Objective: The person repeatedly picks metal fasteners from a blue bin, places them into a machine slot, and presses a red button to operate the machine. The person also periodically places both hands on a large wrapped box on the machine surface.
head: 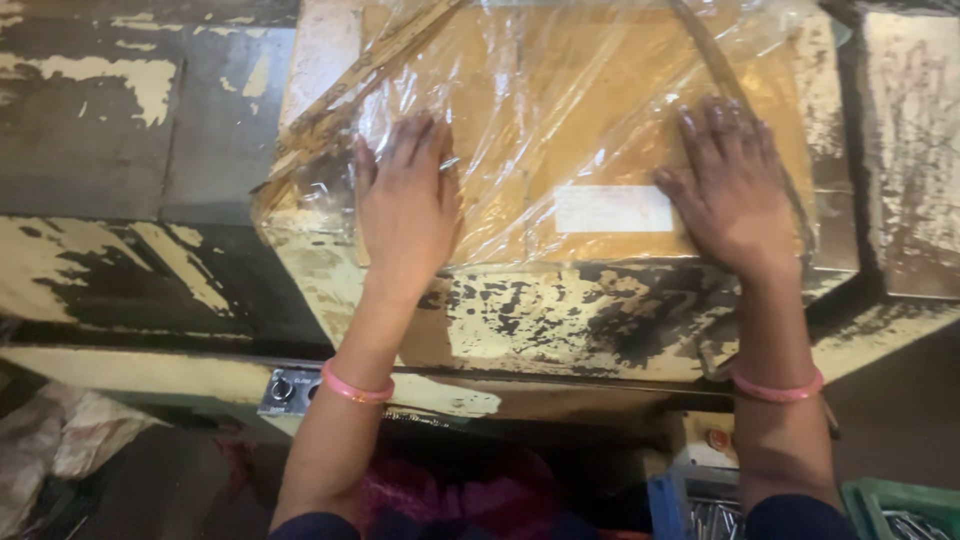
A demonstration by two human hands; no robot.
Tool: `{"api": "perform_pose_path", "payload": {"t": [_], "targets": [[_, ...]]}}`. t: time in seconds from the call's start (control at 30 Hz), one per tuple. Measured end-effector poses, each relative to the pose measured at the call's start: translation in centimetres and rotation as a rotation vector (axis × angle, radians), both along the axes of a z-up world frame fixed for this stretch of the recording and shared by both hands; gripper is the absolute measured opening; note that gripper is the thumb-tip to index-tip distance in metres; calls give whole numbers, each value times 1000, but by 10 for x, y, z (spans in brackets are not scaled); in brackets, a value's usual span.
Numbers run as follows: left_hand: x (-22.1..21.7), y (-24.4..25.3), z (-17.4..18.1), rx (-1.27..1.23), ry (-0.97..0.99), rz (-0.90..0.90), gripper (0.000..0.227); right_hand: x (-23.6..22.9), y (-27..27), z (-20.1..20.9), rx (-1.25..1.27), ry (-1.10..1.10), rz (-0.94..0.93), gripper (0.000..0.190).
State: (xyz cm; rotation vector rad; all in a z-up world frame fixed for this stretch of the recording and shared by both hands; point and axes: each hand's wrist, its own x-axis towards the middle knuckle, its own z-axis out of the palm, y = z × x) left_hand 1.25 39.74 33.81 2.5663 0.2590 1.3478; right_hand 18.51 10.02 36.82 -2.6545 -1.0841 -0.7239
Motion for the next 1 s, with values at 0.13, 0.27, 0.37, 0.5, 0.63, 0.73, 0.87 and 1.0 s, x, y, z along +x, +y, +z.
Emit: {"api": "perform_pose_path", "payload": {"t": [0.13,0.27,0.37,0.5,0.63,0.73,0.87,1.0], "targets": [[3,2,0,4,-21,-11,46,-6,-1,0,58,-21,39,75],[3,3,-1,8,-22,-14,45,-11,0,0,104,-28,55,73],[3,3,-2,-11,-31,-31,45,-12,0,1,122,-31,55,73],[2,3,-2,21,-65,-45,47,-13,0,1,130,-36,62,72],[2,2,-1,4,-63,-57,48,-14,0,1,137,-34,66,72],[2,1,0,5,-67,-64,45,-15,0,2,135,-26,60,71],[2,0,0,5,-65,-60,44,-16,1,3,124,-19,51,72],[2,0,0,14,-62,-54,43,-17,2,4,131,-6,46,72]]}}
